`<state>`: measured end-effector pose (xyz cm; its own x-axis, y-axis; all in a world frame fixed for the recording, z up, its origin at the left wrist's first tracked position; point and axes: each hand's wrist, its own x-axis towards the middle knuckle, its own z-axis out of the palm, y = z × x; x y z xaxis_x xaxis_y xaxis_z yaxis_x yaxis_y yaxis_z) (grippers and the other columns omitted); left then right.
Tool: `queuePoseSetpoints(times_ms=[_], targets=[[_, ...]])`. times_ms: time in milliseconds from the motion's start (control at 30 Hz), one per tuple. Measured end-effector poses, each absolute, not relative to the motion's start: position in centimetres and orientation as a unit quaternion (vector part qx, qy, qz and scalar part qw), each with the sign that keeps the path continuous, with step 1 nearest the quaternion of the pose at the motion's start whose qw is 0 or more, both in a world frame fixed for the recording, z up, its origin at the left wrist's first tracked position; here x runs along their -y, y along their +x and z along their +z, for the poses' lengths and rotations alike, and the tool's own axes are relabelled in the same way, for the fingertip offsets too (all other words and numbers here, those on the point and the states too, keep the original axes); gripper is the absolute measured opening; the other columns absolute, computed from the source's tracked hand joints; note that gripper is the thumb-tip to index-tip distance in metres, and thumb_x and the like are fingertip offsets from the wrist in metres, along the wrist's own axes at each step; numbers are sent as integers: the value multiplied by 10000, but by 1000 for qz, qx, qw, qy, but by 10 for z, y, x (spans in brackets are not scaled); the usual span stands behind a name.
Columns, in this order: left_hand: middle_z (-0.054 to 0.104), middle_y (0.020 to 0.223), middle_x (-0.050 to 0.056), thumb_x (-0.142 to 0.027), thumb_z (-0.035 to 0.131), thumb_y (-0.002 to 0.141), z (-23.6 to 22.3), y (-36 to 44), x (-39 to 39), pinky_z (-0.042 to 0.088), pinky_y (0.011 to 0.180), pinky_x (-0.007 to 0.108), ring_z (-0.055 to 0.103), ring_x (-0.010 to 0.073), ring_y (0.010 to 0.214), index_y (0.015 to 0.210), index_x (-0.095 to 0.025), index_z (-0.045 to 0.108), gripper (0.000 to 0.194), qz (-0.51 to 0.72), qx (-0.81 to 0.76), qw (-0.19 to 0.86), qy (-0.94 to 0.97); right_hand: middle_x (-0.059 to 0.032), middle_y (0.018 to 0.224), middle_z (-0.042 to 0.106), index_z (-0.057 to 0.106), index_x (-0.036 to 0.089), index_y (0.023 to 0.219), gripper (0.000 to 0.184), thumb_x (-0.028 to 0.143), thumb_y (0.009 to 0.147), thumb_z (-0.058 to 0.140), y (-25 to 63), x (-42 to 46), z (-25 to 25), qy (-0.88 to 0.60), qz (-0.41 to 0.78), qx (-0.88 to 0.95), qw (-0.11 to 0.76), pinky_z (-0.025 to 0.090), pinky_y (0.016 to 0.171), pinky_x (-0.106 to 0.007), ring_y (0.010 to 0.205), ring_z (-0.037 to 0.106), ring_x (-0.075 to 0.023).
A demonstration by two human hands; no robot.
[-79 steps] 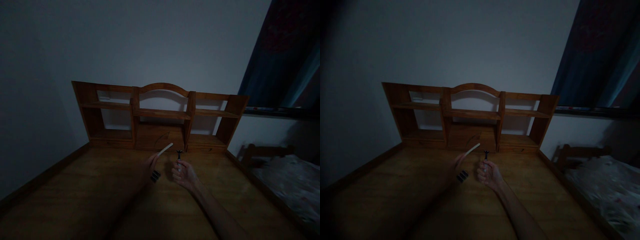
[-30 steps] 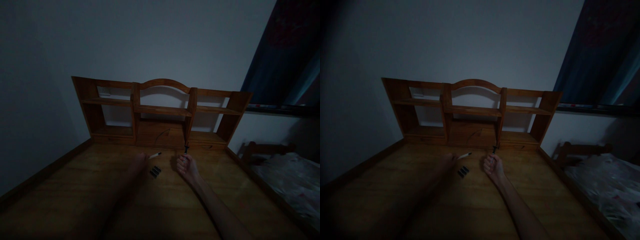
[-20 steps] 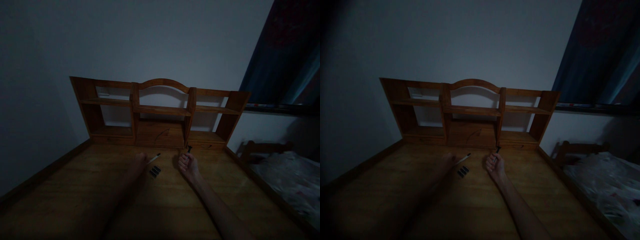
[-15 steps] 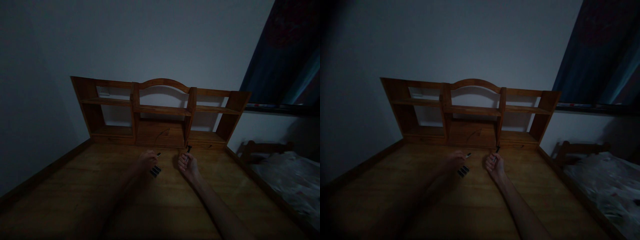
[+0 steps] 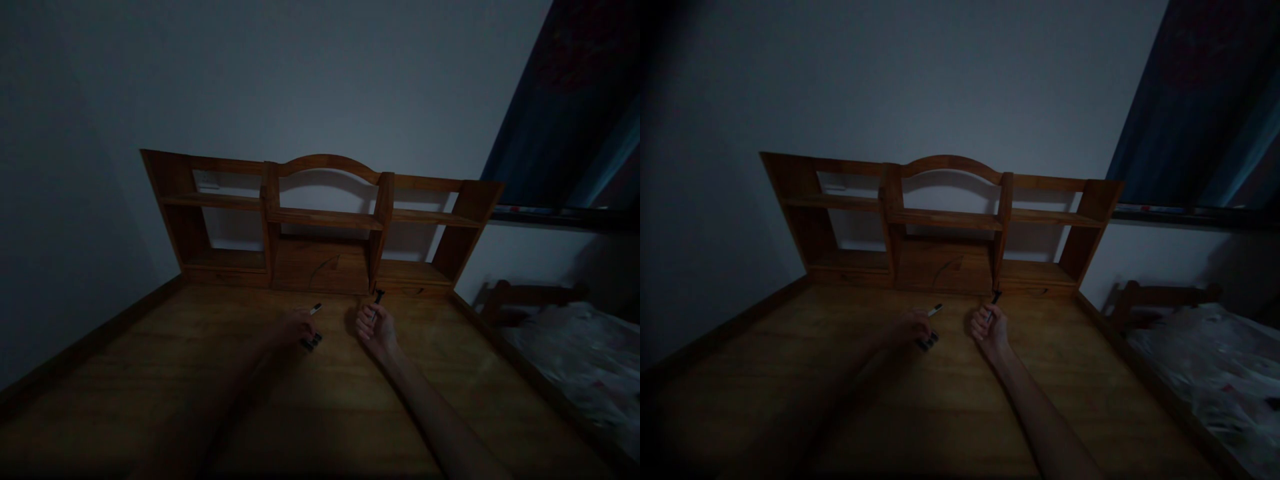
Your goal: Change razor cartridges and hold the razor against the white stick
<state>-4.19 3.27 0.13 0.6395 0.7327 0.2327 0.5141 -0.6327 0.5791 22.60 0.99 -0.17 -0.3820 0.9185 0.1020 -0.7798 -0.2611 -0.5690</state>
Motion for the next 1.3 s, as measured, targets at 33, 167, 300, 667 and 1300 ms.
queuePoseSetpoints(times_ms=[33, 167, 300, 667, 1300], targets=[[682, 901, 57, -239, 630, 797, 0, -42, -33, 443, 914, 354, 591, 204, 966, 787, -209, 715, 91, 225, -359, 233, 875, 84, 435, 258, 304, 226, 581, 286, 290, 792, 485, 226, -10, -2, -123, 785, 275, 541, 160, 328, -213, 354, 124, -81], [664, 908, 63, -212, 615, 793, -5, -42, -36, 458, 854, 332, 583, 203, 940, 811, -193, 697, 87, 214, -367, 226, 877, 83, 433, 256, 308, 224, 578, 284, 288, 791, 484, 226, -9, -1, -121, 787, 269, 542, 159, 329, -216, 358, 125, -82], [654, 902, 58, -198, 583, 807, -10, -42, -38, 448, 861, 336, 568, 199, 938, 823, -190, 681, 99, 200, -365, 219, 882, 84, 428, 255, 296, 228, 574, 294, 290, 794, 480, 225, -9, -1, -130, 787, 271, 539, 152, 324, -217, 352, 127, -83], [624, 862, 33, -119, 547, 780, -9, -41, -39, 418, 769, 280, 552, 177, 865, 793, -197, 645, 127, 209, -337, 218, 892, 86, 431, 243, 291, 232, 581, 296, 298, 801, 478, 227, -11, -3, -129, 782, 280, 541, 166, 324, -215, 353, 132, -85], [654, 926, 50, -421, 651, 773, -1, -15, -33, 484, 799, 310, 631, 181, 869, 922, -191, 589, 281, 469, -371, 399, 695, 108, 412, 213, 284, 235, 573, 357, 420, 773, 513, 219, -10, 2, -300, 730, 335, 515, 104, 314, -188, 341, 98, -59]])
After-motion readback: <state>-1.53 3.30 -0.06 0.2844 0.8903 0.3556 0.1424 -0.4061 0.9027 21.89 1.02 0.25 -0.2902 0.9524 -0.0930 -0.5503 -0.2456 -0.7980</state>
